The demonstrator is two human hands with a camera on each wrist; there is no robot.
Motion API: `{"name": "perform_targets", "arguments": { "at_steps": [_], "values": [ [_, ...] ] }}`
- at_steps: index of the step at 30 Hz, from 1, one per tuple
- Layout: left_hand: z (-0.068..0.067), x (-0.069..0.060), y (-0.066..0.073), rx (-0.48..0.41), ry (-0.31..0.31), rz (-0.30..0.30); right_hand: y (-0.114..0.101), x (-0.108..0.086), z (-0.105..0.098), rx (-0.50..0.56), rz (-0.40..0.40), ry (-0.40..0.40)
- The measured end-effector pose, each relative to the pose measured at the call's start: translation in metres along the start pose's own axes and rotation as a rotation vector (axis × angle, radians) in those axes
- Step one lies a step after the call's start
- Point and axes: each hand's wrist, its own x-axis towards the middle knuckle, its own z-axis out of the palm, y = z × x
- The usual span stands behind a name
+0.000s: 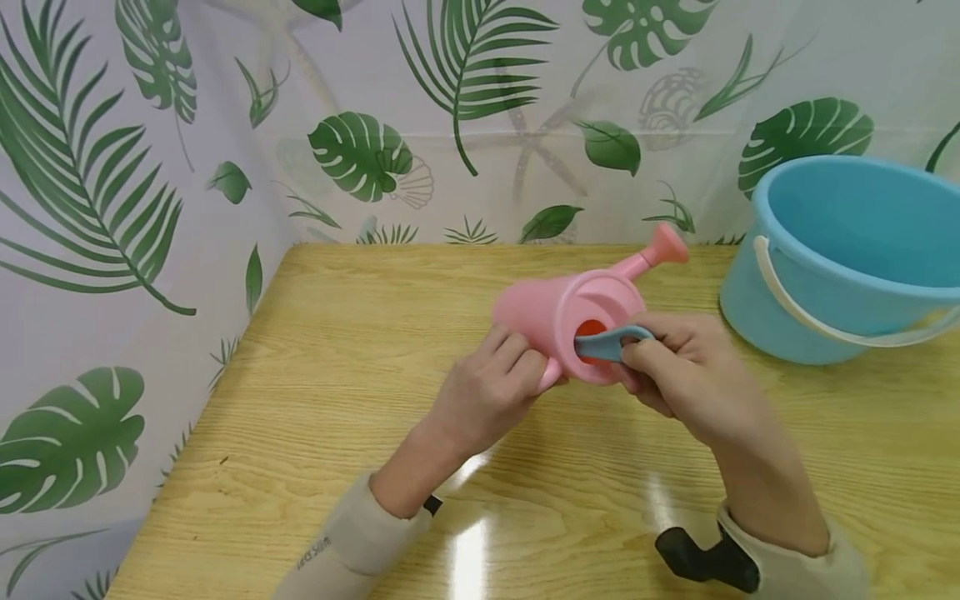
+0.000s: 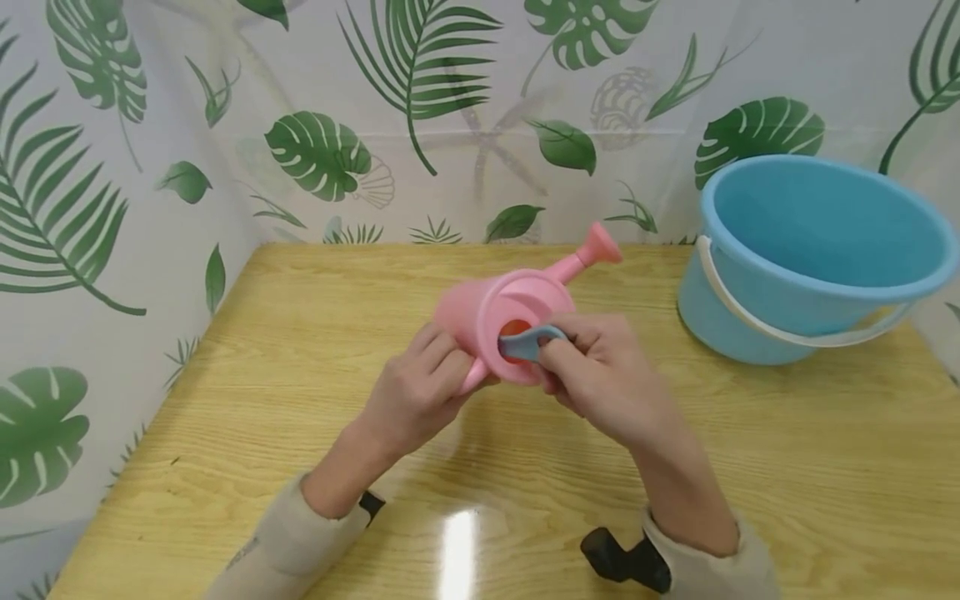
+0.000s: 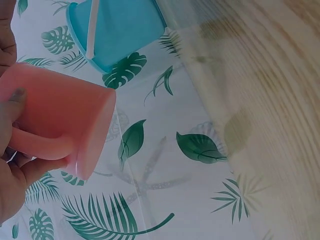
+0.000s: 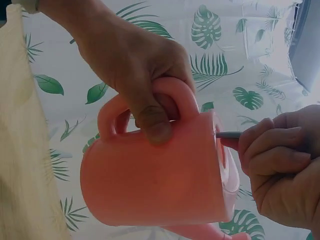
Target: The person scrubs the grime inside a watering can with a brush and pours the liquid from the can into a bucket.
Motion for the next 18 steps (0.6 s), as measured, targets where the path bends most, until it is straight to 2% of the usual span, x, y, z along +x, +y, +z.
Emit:
{"name": "perform_targets", "arguments": {
  "at_steps": [2,8,14,16,18],
  "values": [
    [0.001,-0.001,0.000,-0.004,-0.001,0.000,0.000,0.000,0.000,-0.006,0.019,0.010],
    [0.002,-0.003,-0.002,-0.019,-0.021,-0.033,-0.001,-0.005,-0.007,0.150,-0.068,0.040],
    [0.002,-0.003,0.001,-0.005,0.002,-0.015,-0.001,0.001,0.003,0.072,0.040,0.020],
    [0.002,-0.002,0.002,0.002,0.004,-0.008,-0.001,0.001,0.003,0.099,0.048,0.040],
    [0.002,-0.001,0.003,0.001,0.004,-0.009,-0.001,-0.002,0.000,0.175,0.022,0.069]
  ]
}}
